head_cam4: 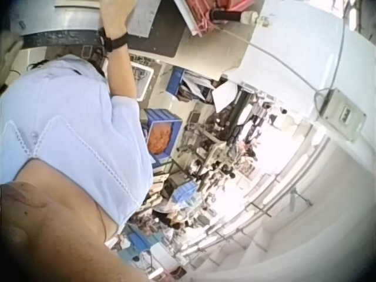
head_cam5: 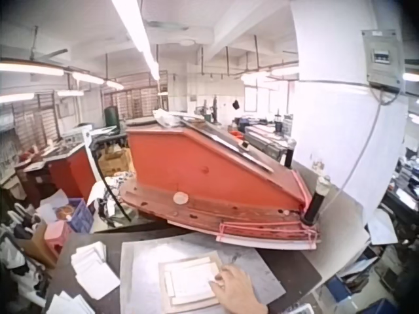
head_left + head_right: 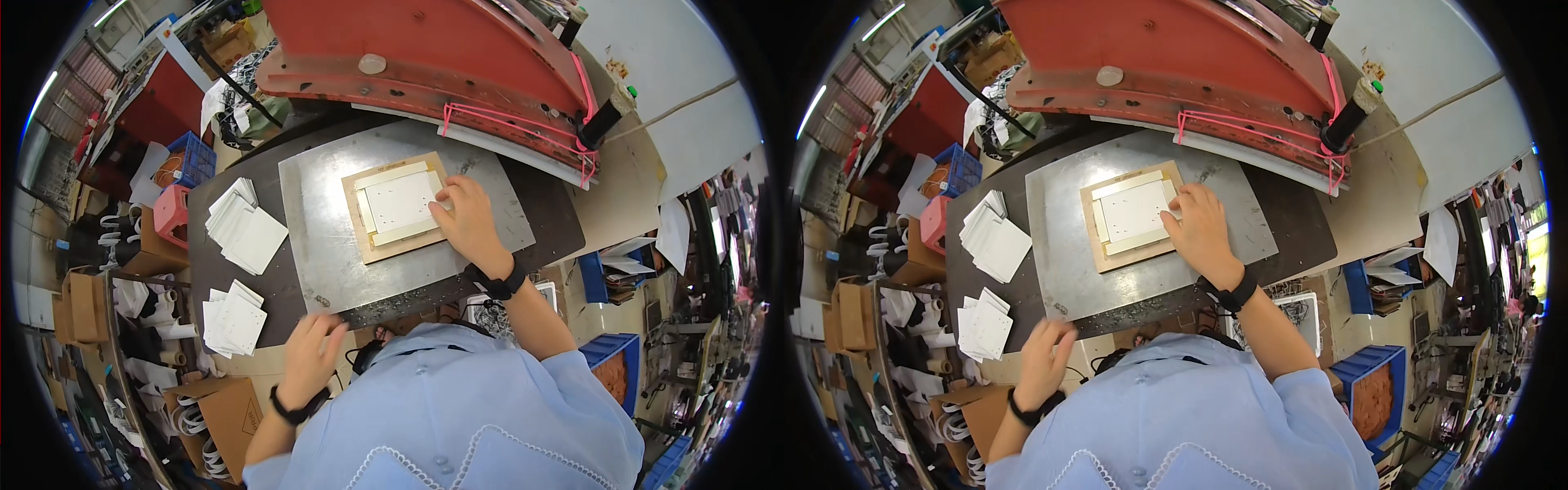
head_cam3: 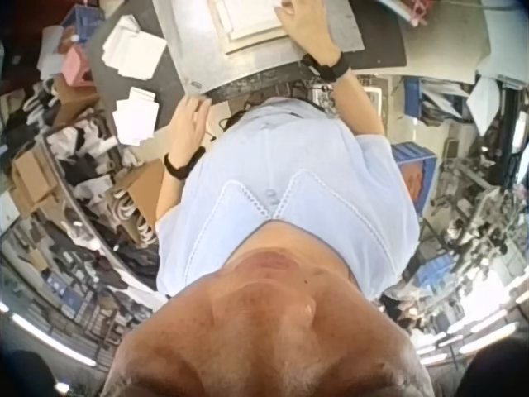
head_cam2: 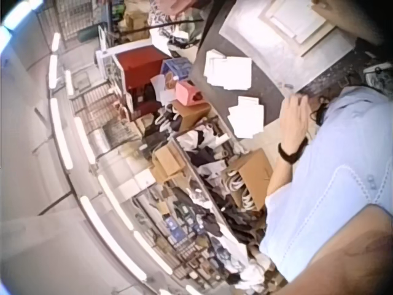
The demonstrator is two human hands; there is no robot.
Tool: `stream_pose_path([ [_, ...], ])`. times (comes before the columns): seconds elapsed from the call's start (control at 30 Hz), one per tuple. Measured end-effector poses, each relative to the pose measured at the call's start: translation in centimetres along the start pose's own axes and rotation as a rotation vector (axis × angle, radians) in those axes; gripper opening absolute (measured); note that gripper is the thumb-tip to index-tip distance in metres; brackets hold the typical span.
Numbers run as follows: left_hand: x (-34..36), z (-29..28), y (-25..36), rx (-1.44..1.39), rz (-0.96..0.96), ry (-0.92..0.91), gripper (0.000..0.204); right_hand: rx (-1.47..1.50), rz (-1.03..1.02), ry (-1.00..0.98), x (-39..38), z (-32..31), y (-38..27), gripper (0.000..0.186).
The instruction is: Operating a manual stamping press to punch holes or indent patterns into small leather pieces.
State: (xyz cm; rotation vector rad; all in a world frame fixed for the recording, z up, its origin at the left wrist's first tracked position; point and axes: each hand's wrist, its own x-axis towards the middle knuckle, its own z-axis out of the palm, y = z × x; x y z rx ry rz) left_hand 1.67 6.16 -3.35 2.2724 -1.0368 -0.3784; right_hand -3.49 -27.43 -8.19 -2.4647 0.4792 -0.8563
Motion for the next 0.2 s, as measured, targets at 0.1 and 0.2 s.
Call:
stream_pose_path([
  [0.1, -11.3, 2.0, -10.2, -0.286, -0.721, -0.366, 0.029, 0.058, 0.032, -0.026, -0.1, 0.4, 0.0, 0.02],
  [0.2, -23.7, 7.3, -19.4, -0.755, -1.091, -0.14, 0.028, 0.062, 0.059, -0.01, -0.1, 0.6, -0.1, 0.02],
])
